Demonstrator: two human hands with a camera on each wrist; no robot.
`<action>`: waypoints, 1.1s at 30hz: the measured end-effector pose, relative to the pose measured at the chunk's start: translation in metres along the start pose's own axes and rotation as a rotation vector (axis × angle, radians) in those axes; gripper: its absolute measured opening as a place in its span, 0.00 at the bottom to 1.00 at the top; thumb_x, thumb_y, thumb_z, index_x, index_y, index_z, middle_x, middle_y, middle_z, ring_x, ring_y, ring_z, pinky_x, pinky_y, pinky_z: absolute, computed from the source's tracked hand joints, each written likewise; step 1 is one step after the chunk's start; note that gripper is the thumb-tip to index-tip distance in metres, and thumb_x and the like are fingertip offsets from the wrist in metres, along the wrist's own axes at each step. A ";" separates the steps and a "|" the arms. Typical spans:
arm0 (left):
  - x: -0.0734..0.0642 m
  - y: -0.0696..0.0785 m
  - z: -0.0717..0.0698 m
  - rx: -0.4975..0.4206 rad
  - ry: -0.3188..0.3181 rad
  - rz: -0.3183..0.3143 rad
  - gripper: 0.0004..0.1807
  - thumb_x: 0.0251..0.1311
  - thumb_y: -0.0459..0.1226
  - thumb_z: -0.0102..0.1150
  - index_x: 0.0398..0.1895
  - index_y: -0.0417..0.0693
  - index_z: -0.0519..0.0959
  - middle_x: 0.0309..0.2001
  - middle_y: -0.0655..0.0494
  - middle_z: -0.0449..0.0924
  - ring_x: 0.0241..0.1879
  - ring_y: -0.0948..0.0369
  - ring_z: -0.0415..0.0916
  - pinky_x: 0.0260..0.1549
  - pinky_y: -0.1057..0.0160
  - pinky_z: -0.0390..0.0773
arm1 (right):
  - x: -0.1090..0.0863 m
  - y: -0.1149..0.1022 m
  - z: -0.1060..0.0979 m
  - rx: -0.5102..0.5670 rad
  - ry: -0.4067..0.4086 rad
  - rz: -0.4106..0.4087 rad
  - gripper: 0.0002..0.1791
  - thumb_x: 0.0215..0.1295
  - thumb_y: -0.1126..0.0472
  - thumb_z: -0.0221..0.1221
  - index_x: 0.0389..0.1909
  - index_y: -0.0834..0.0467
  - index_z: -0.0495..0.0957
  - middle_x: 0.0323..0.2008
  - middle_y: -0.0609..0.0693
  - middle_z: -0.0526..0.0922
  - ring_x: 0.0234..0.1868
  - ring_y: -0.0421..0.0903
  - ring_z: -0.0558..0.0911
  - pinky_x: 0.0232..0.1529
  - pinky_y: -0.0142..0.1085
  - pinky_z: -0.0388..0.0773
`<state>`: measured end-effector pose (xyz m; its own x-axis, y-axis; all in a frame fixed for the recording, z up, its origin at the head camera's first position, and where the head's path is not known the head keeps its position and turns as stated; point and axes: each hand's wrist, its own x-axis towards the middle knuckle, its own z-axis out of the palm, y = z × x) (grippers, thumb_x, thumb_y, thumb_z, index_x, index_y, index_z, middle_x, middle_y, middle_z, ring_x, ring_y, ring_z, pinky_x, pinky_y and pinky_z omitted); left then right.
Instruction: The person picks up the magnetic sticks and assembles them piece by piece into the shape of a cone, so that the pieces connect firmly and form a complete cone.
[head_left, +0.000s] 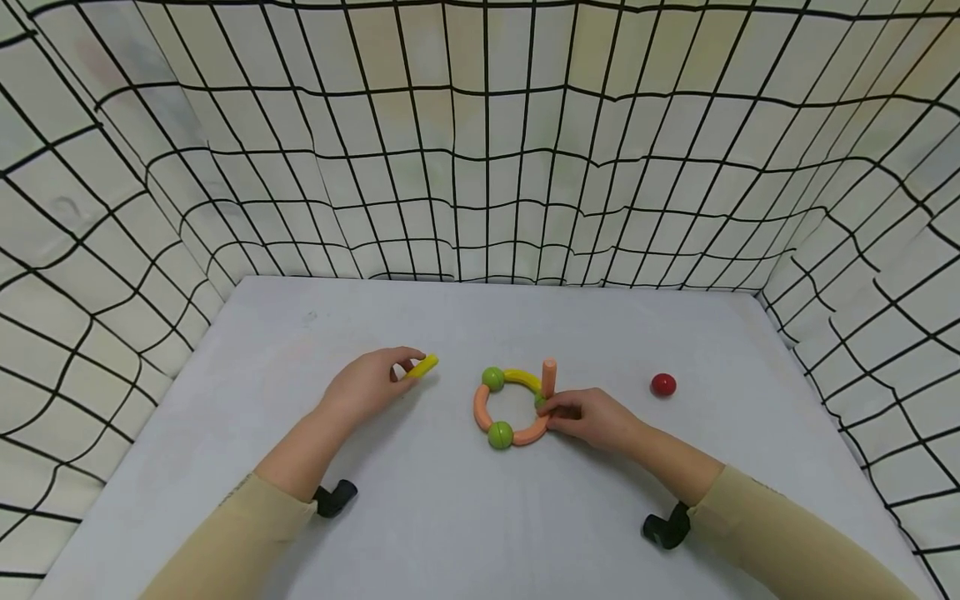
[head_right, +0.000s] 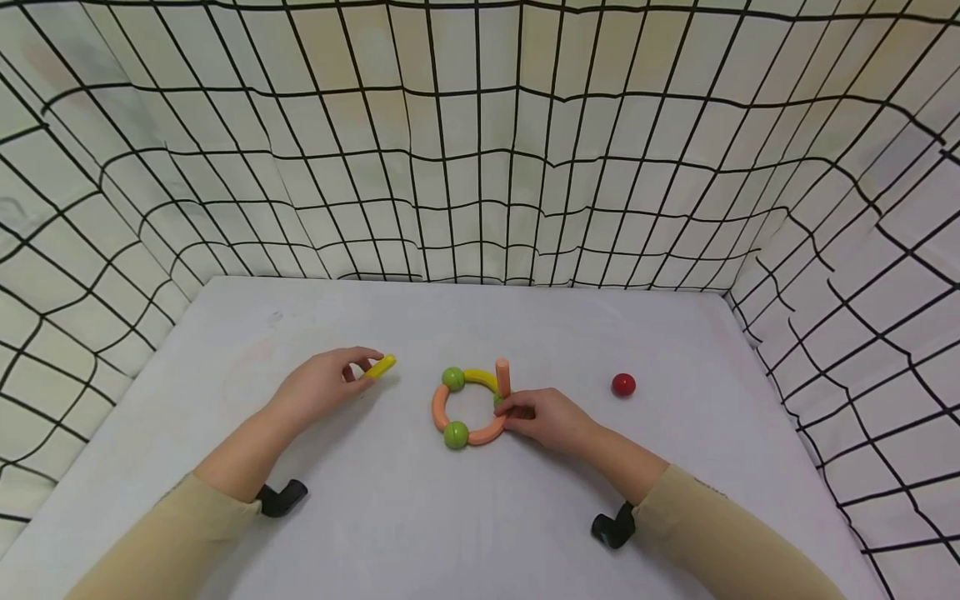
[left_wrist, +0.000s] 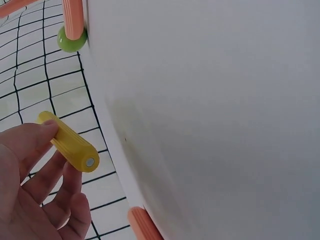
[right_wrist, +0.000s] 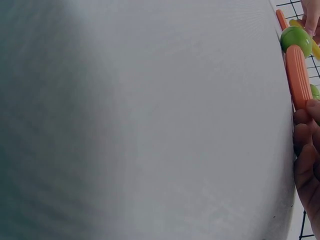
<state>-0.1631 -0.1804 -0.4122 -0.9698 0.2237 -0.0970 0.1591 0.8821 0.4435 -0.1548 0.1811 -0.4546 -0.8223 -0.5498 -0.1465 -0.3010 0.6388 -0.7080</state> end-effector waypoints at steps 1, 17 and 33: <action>0.001 0.002 0.001 -0.006 0.002 0.010 0.21 0.65 0.40 0.63 0.62 0.55 0.78 0.47 0.55 0.82 0.36 0.58 0.74 0.32 0.60 0.74 | 0.000 0.000 0.000 0.000 -0.001 0.000 0.11 0.65 0.58 0.65 0.48 0.47 0.85 0.43 0.41 0.83 0.40 0.42 0.77 0.43 0.33 0.77; 0.015 0.040 0.015 -0.087 0.061 0.107 0.25 0.65 0.44 0.64 0.66 0.64 0.74 0.43 0.62 0.81 0.38 0.62 0.76 0.29 0.63 0.75 | 0.002 0.003 0.002 0.010 -0.001 -0.004 0.11 0.66 0.58 0.65 0.47 0.44 0.85 0.43 0.39 0.83 0.41 0.42 0.77 0.44 0.33 0.77; 0.031 0.065 0.018 -0.159 0.077 0.158 0.28 0.66 0.43 0.63 0.68 0.63 0.69 0.50 0.63 0.79 0.44 0.62 0.78 0.32 0.62 0.77 | 0.000 0.001 0.001 0.019 -0.004 -0.012 0.11 0.66 0.58 0.65 0.48 0.46 0.85 0.43 0.40 0.83 0.42 0.42 0.77 0.45 0.34 0.77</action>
<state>-0.1795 -0.1083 -0.4023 -0.9476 0.3156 0.0504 0.2844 0.7608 0.5833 -0.1549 0.1808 -0.4558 -0.8167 -0.5596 -0.1410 -0.3015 0.6221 -0.7226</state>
